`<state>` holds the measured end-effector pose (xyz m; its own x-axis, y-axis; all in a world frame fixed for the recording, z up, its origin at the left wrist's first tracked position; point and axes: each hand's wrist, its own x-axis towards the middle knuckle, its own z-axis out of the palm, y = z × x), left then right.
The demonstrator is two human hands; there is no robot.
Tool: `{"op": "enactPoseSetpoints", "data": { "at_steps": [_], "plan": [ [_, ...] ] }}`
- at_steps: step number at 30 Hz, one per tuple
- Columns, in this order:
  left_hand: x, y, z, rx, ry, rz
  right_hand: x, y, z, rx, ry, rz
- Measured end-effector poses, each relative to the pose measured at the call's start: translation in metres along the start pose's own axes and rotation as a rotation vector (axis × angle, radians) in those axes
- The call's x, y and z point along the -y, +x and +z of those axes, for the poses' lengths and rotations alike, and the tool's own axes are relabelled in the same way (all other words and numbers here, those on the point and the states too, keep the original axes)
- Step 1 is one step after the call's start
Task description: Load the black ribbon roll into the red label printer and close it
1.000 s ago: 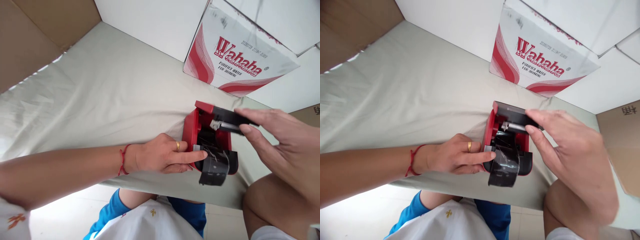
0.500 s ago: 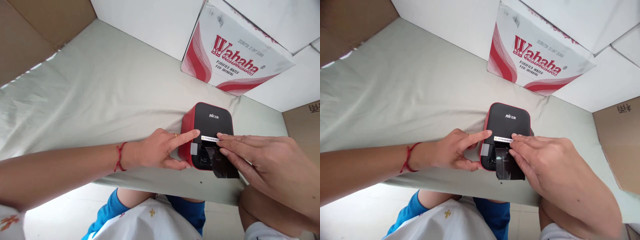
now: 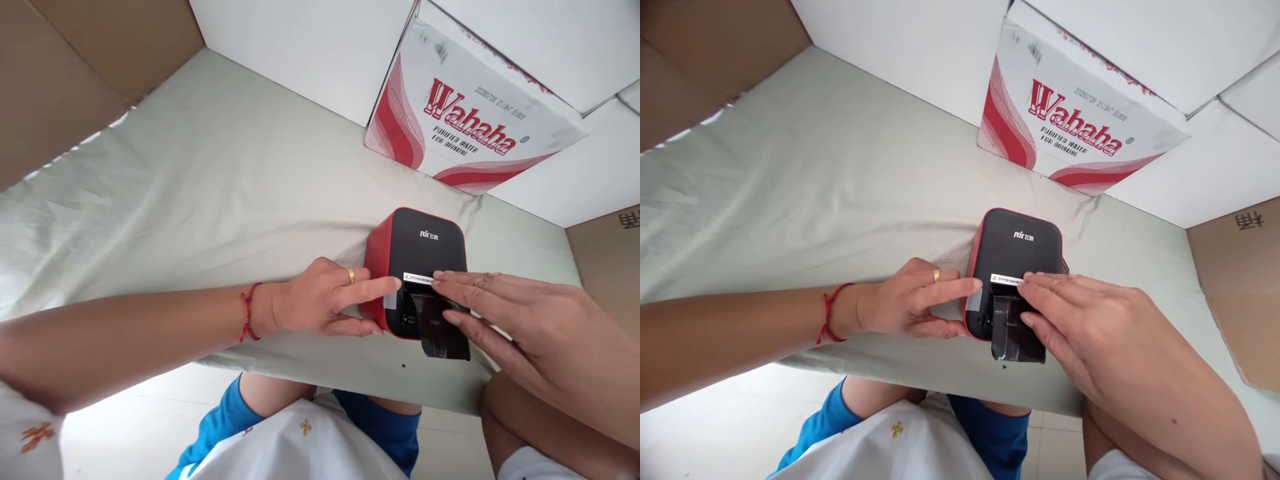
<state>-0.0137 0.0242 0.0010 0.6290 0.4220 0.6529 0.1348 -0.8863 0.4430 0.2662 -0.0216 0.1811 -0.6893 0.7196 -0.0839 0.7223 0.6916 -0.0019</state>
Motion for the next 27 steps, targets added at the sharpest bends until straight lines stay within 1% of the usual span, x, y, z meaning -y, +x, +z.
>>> {"op": "enactPoseSetpoints", "data": {
  "at_steps": [2, 3, 5, 9, 12, 15, 16, 19, 21, 24, 27],
  "plan": [
    [0.000, 0.000, 0.000, -0.027, 0.028, 0.053, -0.001, -0.007, -0.002, 0.027, 0.072, -0.090],
    [0.000, 0.000, 0.000, -0.026, 0.035, 0.056, -0.001, -0.009, -0.002, 0.026, 0.111, -0.137],
    [-0.001, 0.001, -0.001, -0.019, 0.029, 0.050, 0.002, -0.012, -0.001, 0.025, 0.160, -0.175],
    [-0.004, 0.002, -0.003, -0.020, -0.013, 0.055, 0.011, -0.016, 0.005, 0.041, 0.159, -0.186],
    [-0.006, 0.003, -0.005, -0.044, -0.021, 0.066, 0.016, -0.016, 0.008, 0.018, 0.157, -0.164],
    [-0.006, 0.004, -0.005, -0.050, -0.021, 0.084, 0.017, -0.012, 0.007, 0.009, 0.155, -0.124],
    [-0.005, 0.004, -0.005, -0.044, -0.020, 0.088, 0.016, -0.010, 0.005, 0.013, 0.153, -0.130],
    [-0.004, 0.004, -0.005, -0.025, -0.032, 0.077, 0.010, -0.004, 0.000, 0.039, 0.149, -0.235],
    [-0.003, 0.004, -0.005, -0.031, -0.064, 0.070, 0.006, -0.002, -0.001, 0.061, 0.146, -0.286],
    [-0.003, 0.003, -0.005, -0.033, -0.113, 0.056, 0.006, -0.002, 0.000, 0.072, 0.148, -0.258],
    [-0.004, 0.002, -0.004, -0.036, -0.121, 0.031, 0.012, -0.001, 0.001, 0.018, 0.160, -0.214]
  ]
}}
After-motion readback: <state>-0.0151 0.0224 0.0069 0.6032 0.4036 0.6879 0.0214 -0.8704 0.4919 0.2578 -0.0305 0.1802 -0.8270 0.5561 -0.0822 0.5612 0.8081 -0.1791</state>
